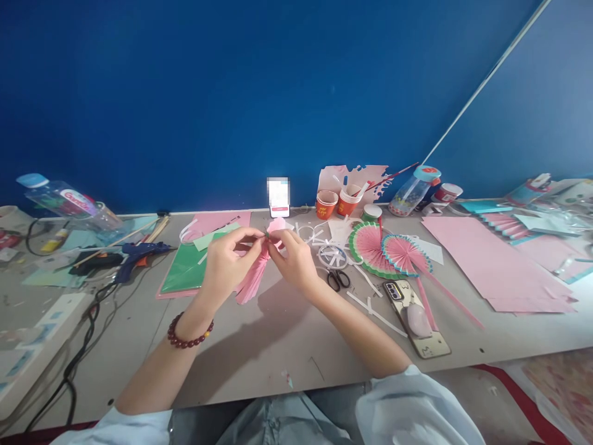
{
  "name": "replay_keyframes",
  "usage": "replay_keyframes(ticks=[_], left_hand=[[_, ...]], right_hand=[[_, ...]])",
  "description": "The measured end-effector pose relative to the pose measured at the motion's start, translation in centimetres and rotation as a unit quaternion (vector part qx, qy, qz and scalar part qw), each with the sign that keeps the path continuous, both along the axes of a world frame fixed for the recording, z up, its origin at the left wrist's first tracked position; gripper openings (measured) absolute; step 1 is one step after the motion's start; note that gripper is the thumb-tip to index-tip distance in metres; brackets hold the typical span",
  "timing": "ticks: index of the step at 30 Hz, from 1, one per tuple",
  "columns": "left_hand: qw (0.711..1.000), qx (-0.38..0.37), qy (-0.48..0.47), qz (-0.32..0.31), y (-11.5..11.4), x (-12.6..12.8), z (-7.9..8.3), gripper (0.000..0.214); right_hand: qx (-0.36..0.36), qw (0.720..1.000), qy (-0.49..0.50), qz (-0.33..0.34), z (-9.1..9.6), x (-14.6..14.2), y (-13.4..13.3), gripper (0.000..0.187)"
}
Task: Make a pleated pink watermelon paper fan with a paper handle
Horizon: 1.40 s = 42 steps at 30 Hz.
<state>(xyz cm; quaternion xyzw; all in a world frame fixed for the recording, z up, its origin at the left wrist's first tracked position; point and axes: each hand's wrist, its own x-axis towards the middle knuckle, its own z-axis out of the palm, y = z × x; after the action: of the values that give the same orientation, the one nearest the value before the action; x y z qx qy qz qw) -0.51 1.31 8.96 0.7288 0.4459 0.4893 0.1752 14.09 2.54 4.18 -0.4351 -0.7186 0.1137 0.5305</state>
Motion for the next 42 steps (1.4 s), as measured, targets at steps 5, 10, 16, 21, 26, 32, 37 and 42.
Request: replay_keyframes(ticks=[5,10,16,21,26,32,37,42], left_hand=[[1.0,0.01,0.002,-0.007,0.0,0.0,-0.1,0.011],[1.0,0.016,0.001,-0.008,-0.3,0.2,0.1,0.006],[0.999,0.025,0.032,0.001,0.1,-1.4,1.2,0.015],[0.981,0.028,0.12,-0.152,1.3,-3.0,1.7,0.019],[0.984,-0.045,0.051,-0.167,1.3,-2.7,1.4,0.014],[0.984,-0.081,-0.004,-0.161,0.8,-2.0,1.3,0.012],[0.981,-0.095,-0.013,-0.166,0.6,-1.7,1.2,0.012],[0.983,-0.1,-0.045,-0.144,0.7,-1.4,0.8,0.011]], right_hand=[[-0.016,0.999,0.038,0.003,0.2,0.1,0.0,0.011],[-0.044,0.997,0.068,0.014,0.6,0.0,-0.2,0.011],[-0.112,0.982,0.122,0.091,1.3,0.5,-0.1,0.007],[-0.214,0.935,0.154,0.239,1.9,1.4,0.2,0.02],[-0.262,0.904,0.173,0.291,1.9,1.8,0.6,0.029],[-0.29,0.875,0.213,0.324,1.7,1.8,0.9,0.029],[-0.324,0.834,0.285,0.343,1.9,1.6,0.2,0.022],[-0.294,0.89,0.231,0.261,1.5,2.0,-2.3,0.012]])
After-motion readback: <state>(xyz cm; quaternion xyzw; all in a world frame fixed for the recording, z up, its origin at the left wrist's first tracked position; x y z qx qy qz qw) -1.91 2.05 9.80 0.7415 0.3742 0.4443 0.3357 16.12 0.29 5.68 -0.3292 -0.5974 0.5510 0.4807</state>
